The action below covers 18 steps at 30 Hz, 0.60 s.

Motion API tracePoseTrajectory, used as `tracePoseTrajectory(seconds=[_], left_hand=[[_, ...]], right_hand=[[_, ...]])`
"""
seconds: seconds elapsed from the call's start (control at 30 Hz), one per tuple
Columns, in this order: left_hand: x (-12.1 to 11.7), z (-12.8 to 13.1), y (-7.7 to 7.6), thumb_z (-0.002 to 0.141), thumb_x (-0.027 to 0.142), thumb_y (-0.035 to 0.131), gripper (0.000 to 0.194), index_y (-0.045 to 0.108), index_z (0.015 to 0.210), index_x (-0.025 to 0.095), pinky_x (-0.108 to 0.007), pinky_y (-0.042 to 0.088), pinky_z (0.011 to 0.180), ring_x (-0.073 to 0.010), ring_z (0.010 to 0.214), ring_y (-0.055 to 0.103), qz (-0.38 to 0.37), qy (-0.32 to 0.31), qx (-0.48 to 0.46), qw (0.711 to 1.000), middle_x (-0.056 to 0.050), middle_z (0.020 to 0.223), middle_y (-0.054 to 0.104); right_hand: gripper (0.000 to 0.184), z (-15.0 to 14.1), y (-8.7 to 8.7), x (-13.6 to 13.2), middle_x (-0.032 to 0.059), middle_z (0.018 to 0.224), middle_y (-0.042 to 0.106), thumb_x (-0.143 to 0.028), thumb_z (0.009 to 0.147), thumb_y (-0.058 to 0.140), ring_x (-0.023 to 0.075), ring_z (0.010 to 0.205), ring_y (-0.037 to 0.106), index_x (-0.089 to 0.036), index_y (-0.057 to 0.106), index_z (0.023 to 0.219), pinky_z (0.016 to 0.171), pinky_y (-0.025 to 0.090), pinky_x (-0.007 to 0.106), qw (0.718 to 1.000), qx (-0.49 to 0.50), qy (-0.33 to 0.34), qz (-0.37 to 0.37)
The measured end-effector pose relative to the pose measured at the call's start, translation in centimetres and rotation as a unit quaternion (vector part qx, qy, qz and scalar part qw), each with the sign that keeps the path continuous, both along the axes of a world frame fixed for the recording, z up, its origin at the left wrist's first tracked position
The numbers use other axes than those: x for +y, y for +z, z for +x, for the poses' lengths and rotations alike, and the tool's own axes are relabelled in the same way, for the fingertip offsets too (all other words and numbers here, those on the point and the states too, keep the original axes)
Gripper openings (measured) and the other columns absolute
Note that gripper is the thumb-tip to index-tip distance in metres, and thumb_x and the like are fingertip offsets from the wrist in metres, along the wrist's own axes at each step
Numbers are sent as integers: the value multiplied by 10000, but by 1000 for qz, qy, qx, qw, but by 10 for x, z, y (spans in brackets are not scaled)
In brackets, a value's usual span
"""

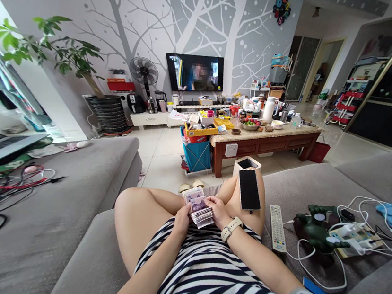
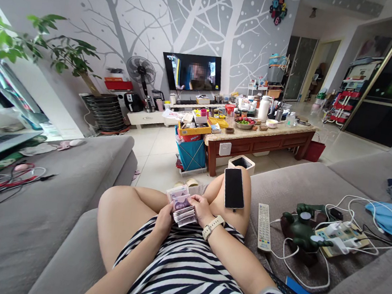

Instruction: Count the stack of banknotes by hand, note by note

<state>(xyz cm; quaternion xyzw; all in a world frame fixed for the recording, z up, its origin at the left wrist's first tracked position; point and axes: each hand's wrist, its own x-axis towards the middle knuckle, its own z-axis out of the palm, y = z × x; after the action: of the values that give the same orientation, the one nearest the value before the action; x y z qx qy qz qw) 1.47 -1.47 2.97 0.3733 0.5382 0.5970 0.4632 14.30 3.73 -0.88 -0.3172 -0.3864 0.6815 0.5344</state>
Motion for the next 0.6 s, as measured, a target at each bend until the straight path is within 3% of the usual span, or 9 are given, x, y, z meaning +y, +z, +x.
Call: tracePoseTrajectory(seconds=[0.6], left_hand=[[4,0,-8,680,486,590,325,631,595,175,-311,473,636,-223,673,577,-1,7,11,1000,-64,633,661]], right_hand=[[304,0,1,-1,-42,559,529,-401,602,803,119,521,462,-180,594,619,561,367,268,1000,5,2,-4]])
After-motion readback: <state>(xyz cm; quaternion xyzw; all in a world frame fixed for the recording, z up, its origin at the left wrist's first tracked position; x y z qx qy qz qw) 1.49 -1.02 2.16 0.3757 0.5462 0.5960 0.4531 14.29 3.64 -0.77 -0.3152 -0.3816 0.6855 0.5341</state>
